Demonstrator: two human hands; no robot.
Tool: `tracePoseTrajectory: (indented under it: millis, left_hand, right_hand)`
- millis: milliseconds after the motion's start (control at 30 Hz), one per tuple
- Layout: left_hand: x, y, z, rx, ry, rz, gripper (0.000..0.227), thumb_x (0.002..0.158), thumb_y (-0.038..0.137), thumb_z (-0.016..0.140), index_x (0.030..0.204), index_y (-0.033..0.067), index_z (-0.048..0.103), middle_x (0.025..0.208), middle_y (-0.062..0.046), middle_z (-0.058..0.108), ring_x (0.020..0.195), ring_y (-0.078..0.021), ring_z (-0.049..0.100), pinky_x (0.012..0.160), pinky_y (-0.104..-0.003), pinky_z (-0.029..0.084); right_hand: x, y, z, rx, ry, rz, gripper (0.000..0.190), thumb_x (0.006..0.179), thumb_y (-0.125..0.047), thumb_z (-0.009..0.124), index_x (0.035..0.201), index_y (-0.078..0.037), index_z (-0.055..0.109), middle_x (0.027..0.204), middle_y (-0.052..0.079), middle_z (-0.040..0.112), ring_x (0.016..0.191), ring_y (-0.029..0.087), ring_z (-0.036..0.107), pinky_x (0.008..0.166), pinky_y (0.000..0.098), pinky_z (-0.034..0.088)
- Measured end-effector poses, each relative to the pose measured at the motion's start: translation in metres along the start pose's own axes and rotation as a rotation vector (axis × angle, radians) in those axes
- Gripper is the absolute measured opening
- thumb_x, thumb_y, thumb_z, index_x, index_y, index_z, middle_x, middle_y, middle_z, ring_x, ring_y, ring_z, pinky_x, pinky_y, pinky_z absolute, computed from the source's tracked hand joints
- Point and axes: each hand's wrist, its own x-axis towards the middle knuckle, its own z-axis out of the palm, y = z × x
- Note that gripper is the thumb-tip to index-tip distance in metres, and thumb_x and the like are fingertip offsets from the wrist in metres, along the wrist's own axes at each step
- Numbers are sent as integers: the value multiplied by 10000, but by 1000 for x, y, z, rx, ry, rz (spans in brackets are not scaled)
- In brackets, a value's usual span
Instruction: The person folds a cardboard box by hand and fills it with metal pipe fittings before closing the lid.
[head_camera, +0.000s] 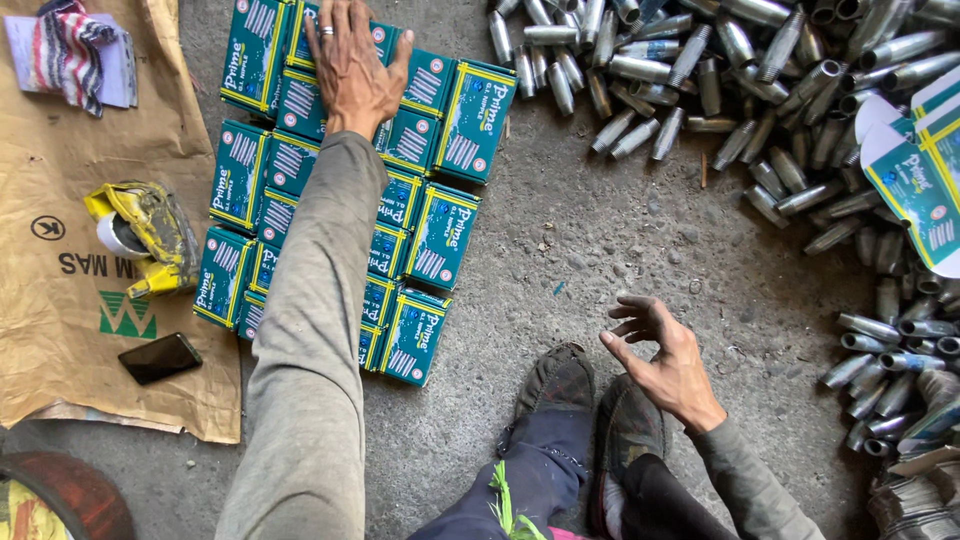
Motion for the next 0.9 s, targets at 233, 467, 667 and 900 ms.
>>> tracePoseTrajectory:
  millis: [233, 467, 667, 900]
  left_hand:
    - [-2, -8, 4, 41, -11, 65, 556, 1167, 571, 483, 1272, 31, 560, 1416, -241, 546, 1437, -411, 349, 1196, -613, 192]
    - [2, -15, 5, 8, -96, 54, 629, 1162, 575, 475, 1392, -8, 526, 1482, -256, 504, 1470, -437, 277, 1200, -647, 150]
    - [6, -4, -10, 48, -289, -8, 737, 1142, 595, 382, 1528, -31, 437, 1647, -266, 324, 1533, -409, 85, 1218, -656, 71]
    - [-32, 110, -70, -136, -146, 87, 769, 1159, 350, 705, 1638, -64, 269, 1703, -283, 199, 1571, -466, 170, 1274, -647, 185]
  right_hand:
    - [-4, 8, -21, 5, 40, 20, 421, 885, -249, 802, 1231, -63, 650, 1025, 62, 775, 886, 140, 773, 831, 278, 633]
    - [-10, 17, -39, 34, 102, 25, 421, 879, -261, 809, 1218, -73, 646, 1029, 66, 782, 908, 155, 770, 864, 292, 637]
    - [-13, 13, -55, 31, 166, -16, 411, 887, -253, 811, 1214, -57, 656, 1018, 65, 781, 919, 158, 772, 898, 308, 604]
    - [1, -1, -145, -268, 544, -274, 405, 947, -160, 847, 1248, -6, 626, 1158, 149, 692, 1050, 268, 661, 964, 374, 516]
